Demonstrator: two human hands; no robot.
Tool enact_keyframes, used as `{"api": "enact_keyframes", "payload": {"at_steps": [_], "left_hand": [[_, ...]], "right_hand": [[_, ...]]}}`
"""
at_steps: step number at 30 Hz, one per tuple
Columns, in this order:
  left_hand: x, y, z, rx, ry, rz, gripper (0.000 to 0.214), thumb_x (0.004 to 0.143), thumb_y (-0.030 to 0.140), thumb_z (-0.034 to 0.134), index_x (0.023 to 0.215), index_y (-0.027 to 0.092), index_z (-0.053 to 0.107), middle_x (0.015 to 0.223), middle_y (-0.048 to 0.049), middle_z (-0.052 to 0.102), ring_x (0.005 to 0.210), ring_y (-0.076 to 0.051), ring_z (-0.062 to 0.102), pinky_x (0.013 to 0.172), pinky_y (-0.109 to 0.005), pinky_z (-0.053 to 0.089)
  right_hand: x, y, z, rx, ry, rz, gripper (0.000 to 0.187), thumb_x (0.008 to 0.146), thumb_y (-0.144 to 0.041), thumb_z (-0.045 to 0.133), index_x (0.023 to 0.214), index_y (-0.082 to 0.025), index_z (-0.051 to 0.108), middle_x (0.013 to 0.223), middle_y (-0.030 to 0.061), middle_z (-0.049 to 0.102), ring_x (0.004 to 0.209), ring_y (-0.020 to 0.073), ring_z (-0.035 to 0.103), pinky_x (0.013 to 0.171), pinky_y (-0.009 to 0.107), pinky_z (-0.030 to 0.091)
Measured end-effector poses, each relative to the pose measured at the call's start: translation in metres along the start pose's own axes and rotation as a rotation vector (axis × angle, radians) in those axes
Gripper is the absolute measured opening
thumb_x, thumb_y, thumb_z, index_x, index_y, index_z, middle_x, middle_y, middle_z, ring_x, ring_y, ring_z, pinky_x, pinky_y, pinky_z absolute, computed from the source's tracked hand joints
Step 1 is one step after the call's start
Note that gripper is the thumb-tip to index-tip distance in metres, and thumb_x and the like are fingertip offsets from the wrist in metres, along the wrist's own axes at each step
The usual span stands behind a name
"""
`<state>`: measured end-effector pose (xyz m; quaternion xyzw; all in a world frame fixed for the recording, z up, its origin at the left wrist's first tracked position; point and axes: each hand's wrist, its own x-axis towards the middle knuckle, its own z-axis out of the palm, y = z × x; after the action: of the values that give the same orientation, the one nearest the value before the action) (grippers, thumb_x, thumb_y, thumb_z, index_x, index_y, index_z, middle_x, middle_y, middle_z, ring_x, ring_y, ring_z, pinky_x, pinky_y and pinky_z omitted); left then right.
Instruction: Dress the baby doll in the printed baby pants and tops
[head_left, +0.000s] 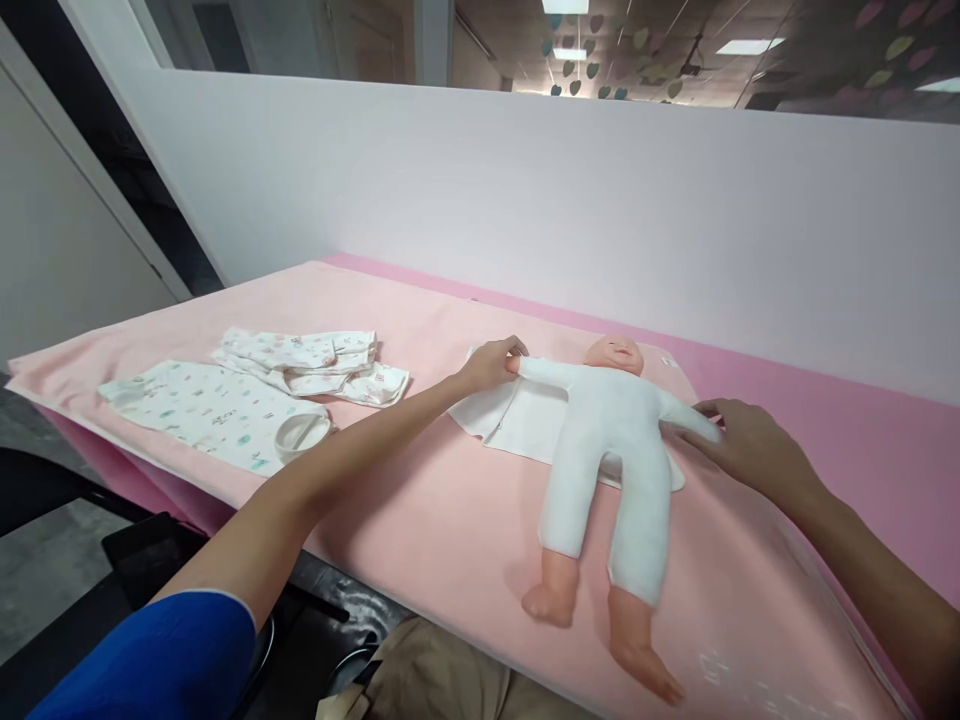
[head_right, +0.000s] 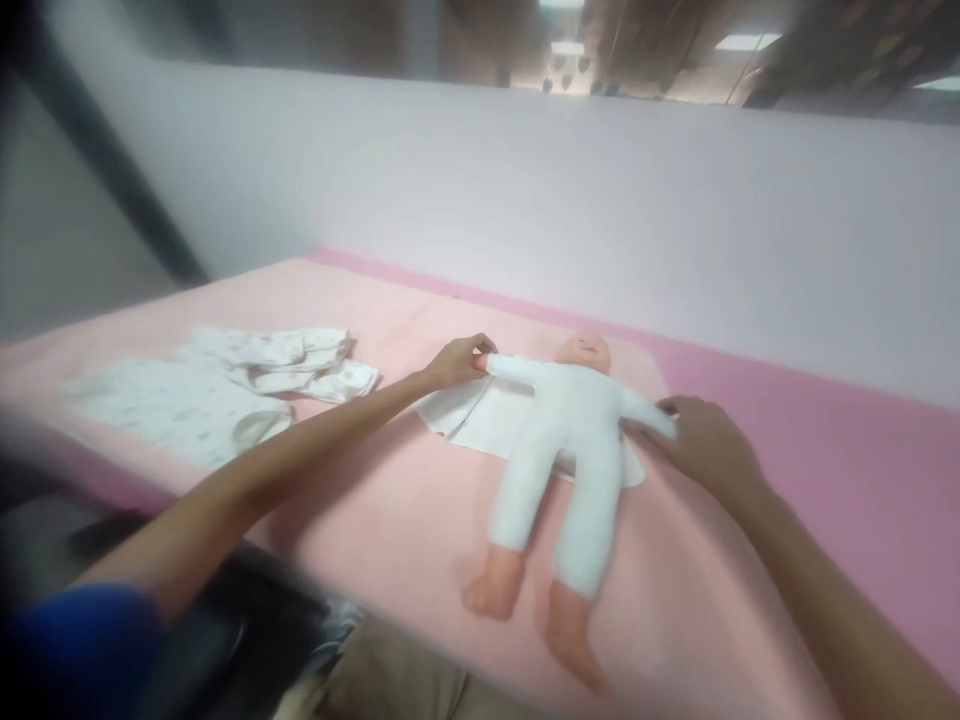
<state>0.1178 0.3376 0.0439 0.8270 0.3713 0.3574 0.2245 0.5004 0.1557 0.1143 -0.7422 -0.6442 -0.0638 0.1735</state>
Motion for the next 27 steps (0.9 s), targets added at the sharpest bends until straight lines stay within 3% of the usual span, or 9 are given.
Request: {"api": "enact_keyframes", "payload": {"at_steps": [3,5,9,12,15,17,22,27], "left_hand": [[-0.002,-0.004,0.008,-0.087,0.152,-0.127,0.050,0.078,0.027,0.080,0.123,0.027,0.058,0.113,-0.0014,0.075,0.100,-0.023,0.073,0.086,-0.034,0.053],[0.000,-0.004,0.015,-0.118,0.248,-0.244,0.057,0.078,0.034,0.083,0.127,0.026,0.053,0.116,-0.0025,0.074,0.095,-0.023,0.072,0.083,-0.035,0.053],[0.008,0.001,0.027,0.048,0.268,-0.339,0.039,0.087,0.043,0.076,0.112,0.024,0.053,0.118,-0.0082,0.073,0.109,-0.032,0.068,0.094,-0.044,0.049],[0.008,-0.002,0.033,0.172,0.206,-0.311,0.028,0.090,0.044,0.070,0.101,0.023,0.055,0.113,-0.0105,0.073,0.117,-0.037,0.063,0.105,-0.052,0.041],[0.005,-0.011,0.038,0.248,0.118,-0.268,0.031,0.090,0.049,0.068,0.101,0.023,0.057,0.116,-0.0109,0.072,0.121,-0.039,0.059,0.109,-0.053,0.038],[0.003,-0.016,0.042,0.295,0.082,-0.261,0.036,0.088,0.054,0.069,0.103,0.023,0.058,0.118,-0.0112,0.071,0.123,-0.039,0.058,0.111,-0.053,0.037],[0.006,-0.019,0.047,0.355,0.050,-0.244,0.044,0.082,0.062,0.072,0.098,0.023,0.061,0.112,-0.0116,0.070,0.120,-0.040,0.055,0.109,-0.055,0.036],[0.008,-0.016,0.045,0.308,0.033,-0.232,0.031,0.087,0.046,0.068,0.073,0.022,0.054,0.087,-0.0074,0.069,0.106,-0.036,0.060,0.102,-0.053,0.038]], "right_hand": [[0.003,-0.024,-0.005,0.045,0.043,-0.024,0.057,0.093,-0.065,0.061,0.130,-0.022,0.066,0.136,0.0186,0.069,0.123,0.0396,0.063,0.090,0.051,0.053],[0.015,-0.050,-0.003,0.137,0.075,-0.103,0.055,0.096,-0.063,0.060,0.134,-0.024,0.064,0.140,0.0153,0.068,0.126,0.0382,0.063,0.100,0.053,0.053],[0.061,-0.105,0.024,0.273,-0.071,-0.413,0.056,0.099,-0.058,0.060,0.143,-0.024,0.062,0.149,0.0140,0.064,0.138,0.0366,0.058,0.116,0.053,0.046],[0.099,-0.129,0.054,0.296,-0.279,-0.484,0.064,0.098,-0.059,0.063,0.151,-0.023,0.057,0.159,0.0138,0.058,0.143,0.0357,0.056,0.121,0.052,0.044],[0.122,-0.136,0.075,0.300,-0.502,-0.490,0.060,0.097,-0.062,0.066,0.145,-0.026,0.064,0.153,0.0112,0.064,0.136,0.0347,0.062,0.116,0.048,0.049],[0.124,-0.136,0.081,0.306,-0.549,-0.480,0.054,0.098,-0.063,0.064,0.138,-0.027,0.069,0.149,0.0094,0.067,0.132,0.0343,0.064,0.110,0.046,0.051],[0.113,-0.131,0.076,0.385,-0.510,-0.408,0.049,0.099,-0.065,0.061,0.131,-0.028,0.068,0.137,0.0063,0.073,0.122,0.0318,0.068,0.100,0.043,0.053],[0.105,-0.127,0.070,0.444,-0.442,-0.328,0.042,0.096,-0.061,0.065,0.122,-0.029,0.066,0.124,0.0037,0.076,0.109,0.0286,0.069,0.091,0.039,0.051]]}}
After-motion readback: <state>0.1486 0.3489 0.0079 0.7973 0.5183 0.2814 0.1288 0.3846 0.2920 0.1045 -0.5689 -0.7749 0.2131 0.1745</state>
